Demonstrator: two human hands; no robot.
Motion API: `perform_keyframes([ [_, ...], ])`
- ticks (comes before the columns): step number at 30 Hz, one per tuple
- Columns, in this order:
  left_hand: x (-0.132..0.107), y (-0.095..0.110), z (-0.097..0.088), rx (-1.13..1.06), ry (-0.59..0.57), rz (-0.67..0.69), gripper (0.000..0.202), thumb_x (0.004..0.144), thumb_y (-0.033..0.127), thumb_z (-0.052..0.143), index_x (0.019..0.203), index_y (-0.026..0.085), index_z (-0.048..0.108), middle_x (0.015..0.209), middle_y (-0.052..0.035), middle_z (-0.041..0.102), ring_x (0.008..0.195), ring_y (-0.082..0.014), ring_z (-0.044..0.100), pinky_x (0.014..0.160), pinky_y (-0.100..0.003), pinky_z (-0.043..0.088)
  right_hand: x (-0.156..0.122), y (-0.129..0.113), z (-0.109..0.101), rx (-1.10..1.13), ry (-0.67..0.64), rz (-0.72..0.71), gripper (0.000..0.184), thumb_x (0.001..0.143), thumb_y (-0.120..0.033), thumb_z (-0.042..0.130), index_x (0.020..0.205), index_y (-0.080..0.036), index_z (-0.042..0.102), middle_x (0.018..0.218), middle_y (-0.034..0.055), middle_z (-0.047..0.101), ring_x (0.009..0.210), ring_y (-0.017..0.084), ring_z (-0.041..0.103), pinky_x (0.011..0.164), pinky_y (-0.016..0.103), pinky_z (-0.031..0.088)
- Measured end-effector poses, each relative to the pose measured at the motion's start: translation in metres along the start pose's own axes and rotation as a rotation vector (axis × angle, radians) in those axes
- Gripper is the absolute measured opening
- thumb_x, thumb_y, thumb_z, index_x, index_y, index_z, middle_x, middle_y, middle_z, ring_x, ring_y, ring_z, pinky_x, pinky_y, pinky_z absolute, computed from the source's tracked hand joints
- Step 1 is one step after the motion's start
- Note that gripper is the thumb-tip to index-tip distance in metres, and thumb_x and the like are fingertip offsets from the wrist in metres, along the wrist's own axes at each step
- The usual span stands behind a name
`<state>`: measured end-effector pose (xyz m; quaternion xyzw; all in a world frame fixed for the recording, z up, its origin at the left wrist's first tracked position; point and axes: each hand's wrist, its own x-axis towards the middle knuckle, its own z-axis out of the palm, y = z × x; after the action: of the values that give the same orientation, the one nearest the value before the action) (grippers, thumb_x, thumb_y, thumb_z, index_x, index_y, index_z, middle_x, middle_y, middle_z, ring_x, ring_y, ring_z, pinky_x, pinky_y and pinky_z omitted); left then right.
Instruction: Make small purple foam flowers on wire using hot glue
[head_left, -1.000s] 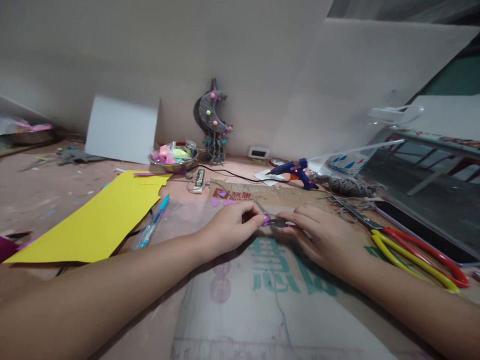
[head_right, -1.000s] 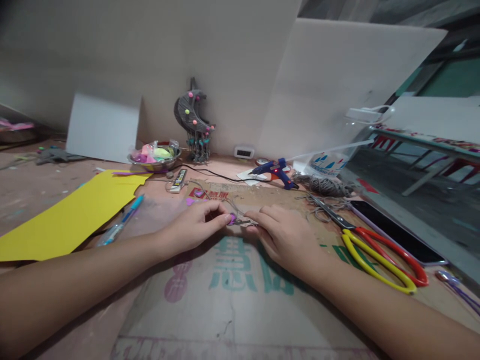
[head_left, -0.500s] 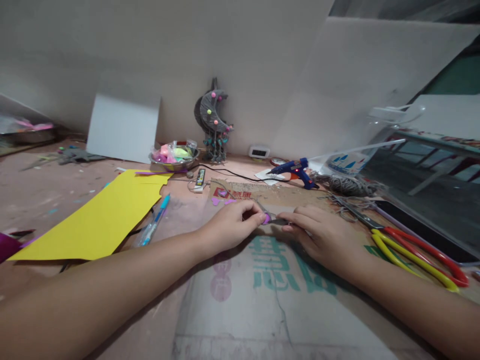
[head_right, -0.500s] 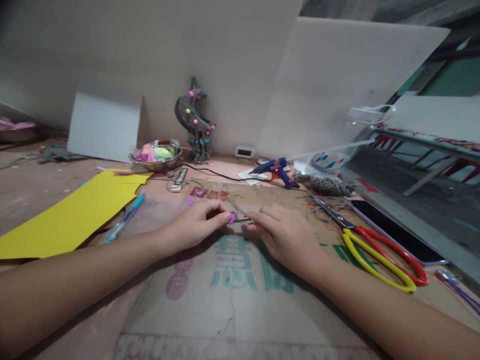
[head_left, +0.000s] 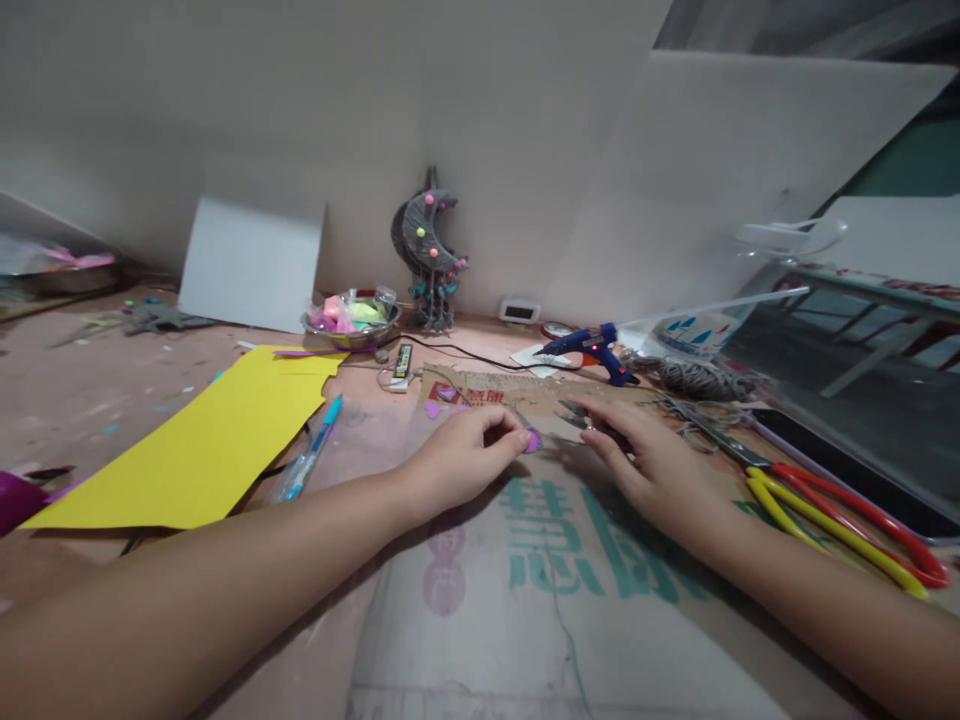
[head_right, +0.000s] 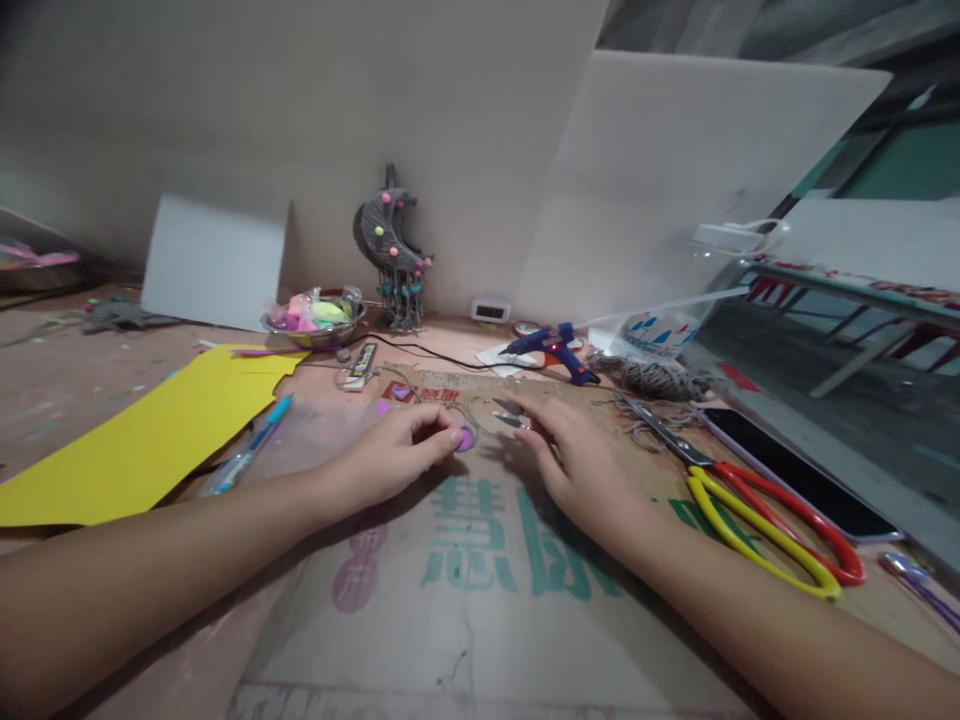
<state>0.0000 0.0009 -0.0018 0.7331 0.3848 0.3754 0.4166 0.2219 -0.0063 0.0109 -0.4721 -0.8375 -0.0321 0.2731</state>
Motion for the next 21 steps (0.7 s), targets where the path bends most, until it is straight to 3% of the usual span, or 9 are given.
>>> perform_keyframes([
  [5, 0.001, 0.001, 0.000, -0.004, 0.013, -0.010, 0.021, 0.083, 0.035, 0.049, 0.074, 0.017, 0.056, 0.074, 0.0001, 0.061, 0.071, -0.0134, 0.057, 0.065, -0.024, 0.042, 0.014, 0.022, 0.000, -0.035, -0.092, 0.001, 0.041, 0.091, -0.027, 0.041, 0.132, -0.021, 0.043, 0.130, 0.0103, 0.052, 0.116, 0.025, 0.050, 0.093, 0.044, 0.043],
  [8, 0.001, 0.002, -0.001, 0.004, 0.026, -0.014, 0.021, 0.083, 0.035, 0.049, 0.075, 0.017, 0.057, 0.074, 0.0000, 0.061, 0.071, -0.0135, 0.055, 0.065, -0.024, 0.041, 0.020, 0.025, -0.004, -0.033, -0.047, -0.044, 0.037, 0.089, -0.031, 0.046, 0.124, -0.020, 0.051, 0.125, 0.0115, 0.055, 0.115, 0.027, 0.051, 0.094, 0.047, 0.042],
  [11, 0.001, 0.003, -0.001, -0.015, 0.022, -0.017, 0.021, 0.083, 0.035, 0.049, 0.076, 0.017, 0.057, 0.075, -0.0002, 0.061, 0.072, -0.0136, 0.055, 0.066, -0.024, 0.041, 0.022, 0.010, -0.009, 0.080, -0.024, 0.007, 0.027, 0.086, -0.036, 0.049, 0.101, -0.018, 0.063, 0.106, 0.0110, 0.064, 0.101, 0.026, 0.058, 0.088, 0.045, 0.046],
  [13, 0.001, 0.004, -0.001, -0.015, 0.022, -0.013, 0.020, 0.083, 0.034, 0.049, 0.076, 0.017, 0.057, 0.075, -0.0003, 0.061, 0.072, -0.0136, 0.056, 0.066, -0.024, 0.042, 0.021, -0.006, -0.010, 0.204, -0.110, 0.139, 0.029, 0.087, -0.040, 0.047, 0.087, -0.019, 0.066, 0.089, 0.0086, 0.068, 0.084, 0.023, 0.063, 0.074, 0.039, 0.051],
  [16, 0.000, 0.005, -0.001, 0.014, 0.026, 0.005, 0.020, 0.083, 0.033, 0.048, 0.075, 0.017, 0.057, 0.075, -0.0002, 0.061, 0.072, -0.0135, 0.056, 0.066, -0.024, 0.042, 0.021, -0.026, -0.005, 0.349, -0.215, 0.206, 0.031, 0.087, -0.043, 0.046, 0.080, -0.020, 0.066, 0.079, 0.0058, 0.068, 0.074, 0.020, 0.063, 0.067, 0.034, 0.050],
  [21, -0.001, 0.004, -0.001, 0.075, -0.005, 0.041, 0.020, 0.083, 0.033, 0.048, 0.077, 0.016, 0.059, 0.077, -0.0014, 0.062, 0.073, -0.0140, 0.056, 0.066, -0.024, 0.042, 0.020, -0.033, 0.004, 0.451, -0.216, 0.205, 0.028, 0.084, -0.040, 0.051, 0.074, -0.020, 0.066, 0.074, 0.0049, 0.067, 0.071, 0.019, 0.062, 0.067, 0.032, 0.049],
])
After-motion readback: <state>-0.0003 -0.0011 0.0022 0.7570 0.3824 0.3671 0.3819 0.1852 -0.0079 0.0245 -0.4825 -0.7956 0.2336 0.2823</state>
